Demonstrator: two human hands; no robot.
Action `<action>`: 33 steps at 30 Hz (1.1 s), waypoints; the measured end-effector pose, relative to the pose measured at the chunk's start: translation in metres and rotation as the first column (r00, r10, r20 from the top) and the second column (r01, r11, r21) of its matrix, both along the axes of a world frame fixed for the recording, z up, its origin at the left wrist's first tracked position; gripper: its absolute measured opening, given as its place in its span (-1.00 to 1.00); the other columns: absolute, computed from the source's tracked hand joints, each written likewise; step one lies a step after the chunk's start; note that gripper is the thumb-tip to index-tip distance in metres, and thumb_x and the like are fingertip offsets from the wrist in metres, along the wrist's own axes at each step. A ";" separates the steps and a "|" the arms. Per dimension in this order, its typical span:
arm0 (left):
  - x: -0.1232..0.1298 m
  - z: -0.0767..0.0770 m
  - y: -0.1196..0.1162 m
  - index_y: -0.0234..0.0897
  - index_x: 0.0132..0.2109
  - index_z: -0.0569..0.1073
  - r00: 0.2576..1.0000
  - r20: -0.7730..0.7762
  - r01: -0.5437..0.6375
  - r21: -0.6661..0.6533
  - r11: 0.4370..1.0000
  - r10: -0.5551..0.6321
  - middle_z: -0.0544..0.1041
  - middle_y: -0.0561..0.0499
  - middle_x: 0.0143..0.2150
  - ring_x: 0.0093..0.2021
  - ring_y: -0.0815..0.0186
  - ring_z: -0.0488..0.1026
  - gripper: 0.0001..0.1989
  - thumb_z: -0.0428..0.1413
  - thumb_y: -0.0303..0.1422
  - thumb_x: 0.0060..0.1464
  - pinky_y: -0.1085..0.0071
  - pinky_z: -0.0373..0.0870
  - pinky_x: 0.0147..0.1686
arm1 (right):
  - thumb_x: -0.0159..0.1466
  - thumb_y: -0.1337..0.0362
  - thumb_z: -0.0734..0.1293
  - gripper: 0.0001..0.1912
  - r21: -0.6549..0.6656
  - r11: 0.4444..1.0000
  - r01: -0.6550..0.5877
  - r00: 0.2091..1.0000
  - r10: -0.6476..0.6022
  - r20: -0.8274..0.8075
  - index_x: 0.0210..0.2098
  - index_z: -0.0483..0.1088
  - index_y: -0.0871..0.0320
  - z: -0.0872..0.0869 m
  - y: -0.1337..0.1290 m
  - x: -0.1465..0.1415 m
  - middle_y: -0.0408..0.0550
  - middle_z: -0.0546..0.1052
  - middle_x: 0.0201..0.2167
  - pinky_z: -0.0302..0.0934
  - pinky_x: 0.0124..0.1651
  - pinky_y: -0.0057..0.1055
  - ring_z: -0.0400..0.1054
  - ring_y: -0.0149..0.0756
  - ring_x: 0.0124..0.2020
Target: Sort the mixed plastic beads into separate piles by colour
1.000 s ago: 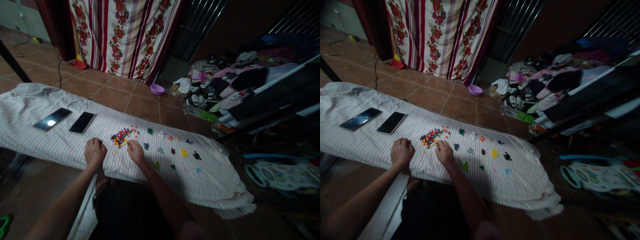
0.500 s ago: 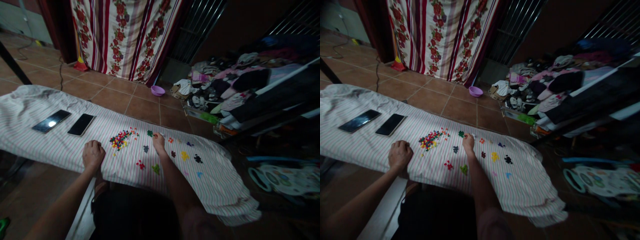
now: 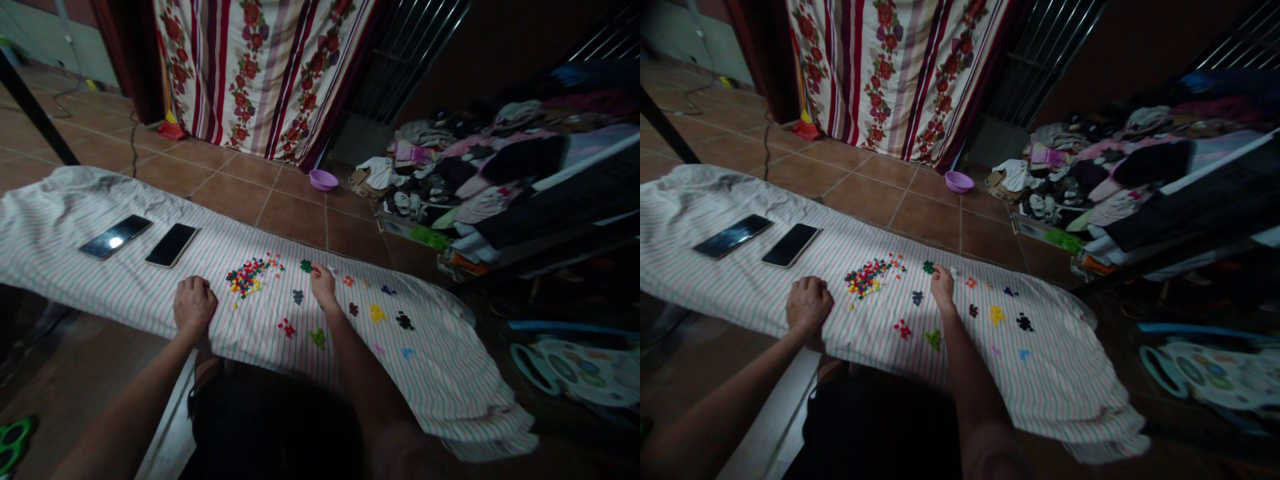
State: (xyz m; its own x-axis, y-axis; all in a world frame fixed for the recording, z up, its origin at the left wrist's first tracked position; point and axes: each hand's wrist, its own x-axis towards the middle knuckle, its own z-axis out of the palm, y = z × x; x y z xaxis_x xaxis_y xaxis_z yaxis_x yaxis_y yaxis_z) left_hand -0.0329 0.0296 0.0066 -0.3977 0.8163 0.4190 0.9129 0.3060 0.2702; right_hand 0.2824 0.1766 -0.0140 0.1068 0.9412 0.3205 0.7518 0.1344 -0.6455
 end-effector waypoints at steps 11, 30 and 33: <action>0.000 0.003 0.000 -0.29 -0.31 0.38 1.000 0.016 0.002 -0.001 1.000 -0.002 0.42 -0.14 -0.28 -0.19 0.15 0.26 -0.86 -0.06 -0.40 0.03 0.25 0.20 -0.19 | 0.13 0.43 0.12 -0.61 -0.006 1.000 -0.003 1.000 0.003 -0.022 -0.15 0.47 0.21 0.008 -0.003 -0.002 0.06 0.54 -0.20 0.24 -0.01 -0.31 0.40 -0.24 -0.14; 0.002 0.002 -0.003 -0.28 -0.28 0.40 1.000 0.022 -0.009 -0.001 1.000 0.009 0.42 -0.15 -0.25 -0.18 0.13 0.27 -0.81 -0.08 -0.37 0.04 0.23 0.20 -0.21 | 0.19 0.43 0.23 -0.85 -0.134 0.956 -0.260 0.931 0.286 0.229 -0.29 0.37 0.11 0.019 -0.042 -0.092 -0.06 0.47 -0.30 0.16 -0.04 -0.36 0.31 -0.28 -0.21; 0.002 0.003 -0.003 -0.29 -0.28 0.40 0.999 0.033 -0.016 -0.014 1.000 0.016 0.42 -0.15 -0.24 -0.17 0.12 0.28 -0.81 -0.08 -0.36 0.05 0.23 0.20 -0.23 | 0.19 0.44 0.22 -0.82 -0.127 0.959 -0.252 0.945 0.272 0.183 -0.27 0.37 0.08 0.017 -0.045 -0.092 -0.08 0.46 -0.30 0.17 -0.06 -0.37 0.32 -0.29 -0.23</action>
State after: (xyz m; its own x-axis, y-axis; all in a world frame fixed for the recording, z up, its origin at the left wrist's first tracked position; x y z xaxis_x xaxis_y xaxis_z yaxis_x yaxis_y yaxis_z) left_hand -0.0312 0.0265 0.0099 -0.4242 0.8155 0.3937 0.8984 0.3244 0.2960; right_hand 0.1903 0.1318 0.0035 -0.2038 0.9557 0.2123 0.8122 0.2861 -0.5085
